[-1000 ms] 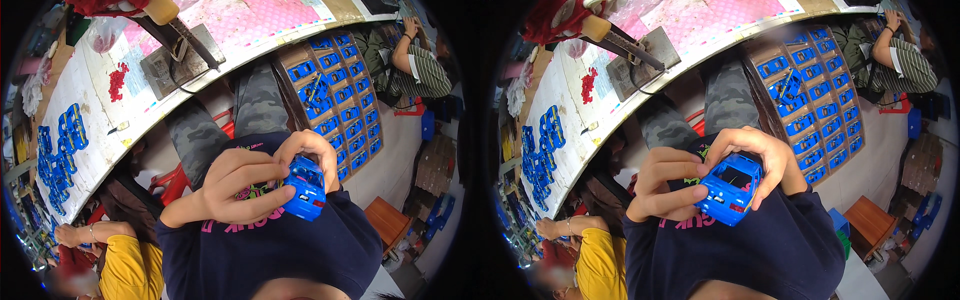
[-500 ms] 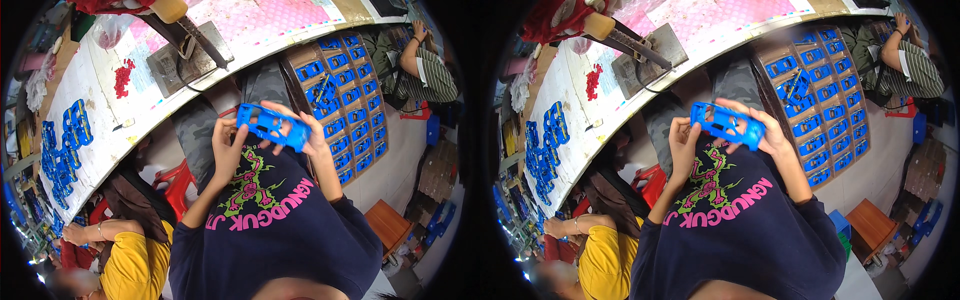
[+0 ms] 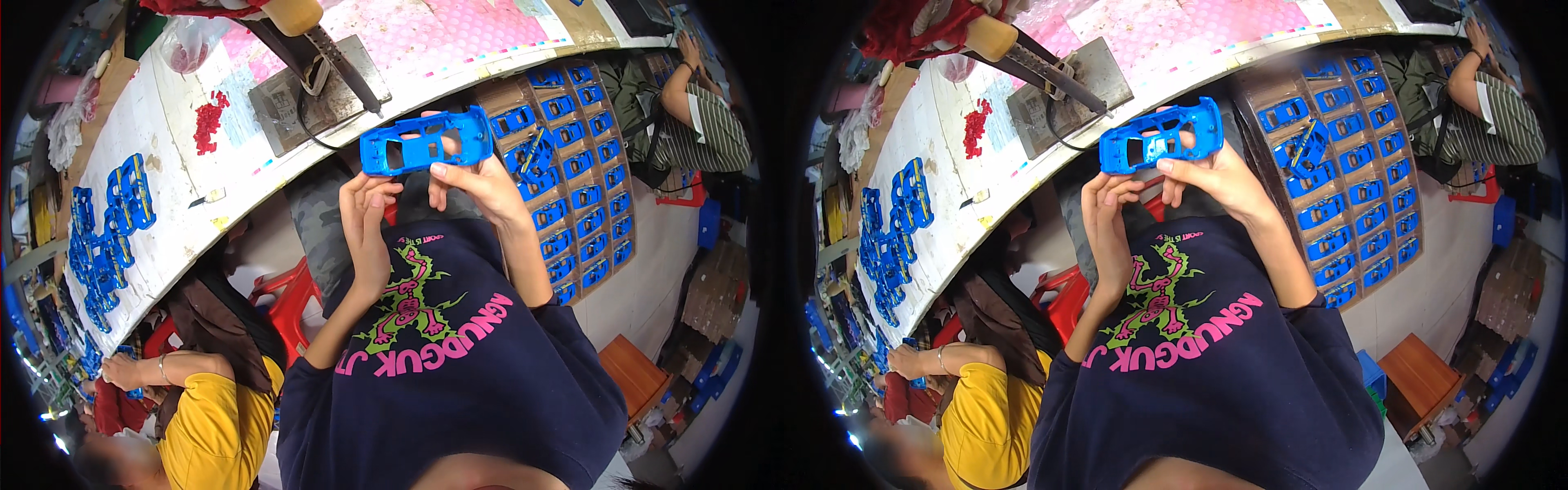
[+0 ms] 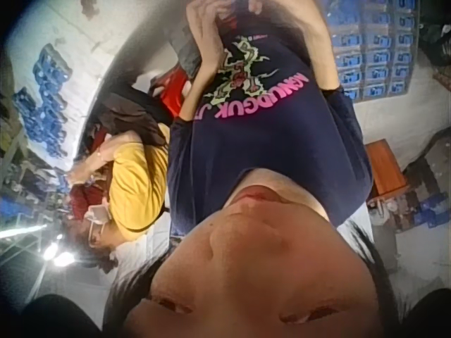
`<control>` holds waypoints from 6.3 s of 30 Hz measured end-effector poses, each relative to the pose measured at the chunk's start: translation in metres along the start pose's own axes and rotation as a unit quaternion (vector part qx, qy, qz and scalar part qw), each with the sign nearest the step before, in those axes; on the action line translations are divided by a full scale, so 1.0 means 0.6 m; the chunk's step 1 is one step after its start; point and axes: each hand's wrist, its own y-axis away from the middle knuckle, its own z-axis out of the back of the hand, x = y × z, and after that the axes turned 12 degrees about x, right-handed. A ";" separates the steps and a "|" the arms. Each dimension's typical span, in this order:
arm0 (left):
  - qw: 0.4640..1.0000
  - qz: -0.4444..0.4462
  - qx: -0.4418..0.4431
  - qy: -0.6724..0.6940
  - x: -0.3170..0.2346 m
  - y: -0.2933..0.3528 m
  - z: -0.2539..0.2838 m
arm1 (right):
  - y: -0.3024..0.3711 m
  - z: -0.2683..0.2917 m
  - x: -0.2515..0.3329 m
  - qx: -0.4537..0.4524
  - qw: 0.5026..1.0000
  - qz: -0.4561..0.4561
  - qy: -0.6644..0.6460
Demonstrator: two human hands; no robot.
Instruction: The person assembles small blue plastic toy car bodies by inserting red plastic pieces into designated slots. They repeatedly pick up a car body, insert a red piece, and place the finished unit on the table. The task is performed one at a time in a repetitive sequence.
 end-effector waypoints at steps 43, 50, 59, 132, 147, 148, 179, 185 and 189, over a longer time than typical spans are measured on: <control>0.966 -0.059 0.040 0.250 -0.015 -0.078 -0.020 | -0.049 -0.029 0.075 -0.110 0.860 0.216 0.449; 0.966 -0.062 0.043 0.248 -0.013 -0.080 -0.019 | -0.052 -0.026 0.074 -0.103 0.858 0.221 0.452; 0.962 -0.075 0.062 0.254 -0.005 -0.078 -0.016 | -0.050 -0.026 0.073 -0.104 0.855 0.226 0.456; 0.934 -0.230 -0.152 0.225 -0.092 0.060 0.188 | 0.015 -0.111 -0.179 0.185 0.972 0.001 0.142; 0.648 -0.086 -0.268 -0.708 -0.200 -0.139 0.447 | -0.036 0.253 0.108 -0.285 0.861 0.209 0.365; 0.633 -0.085 -0.273 -0.719 -0.190 -0.157 0.447 | -0.040 0.286 0.137 -0.305 0.845 0.229 0.374; 0.721 -0.133 -0.196 -0.651 -0.136 -0.125 0.339 | -0.064 0.345 0.147 -0.259 0.943 0.208 0.015; 0.687 -0.154 -0.206 -0.680 -0.138 -0.125 0.336 | -0.044 0.310 0.129 -0.223 0.959 0.165 -0.055; 0.668 -0.198 -0.205 -0.688 -0.154 -0.109 0.327 | -0.022 0.245 0.133 -0.059 0.969 0.101 -0.217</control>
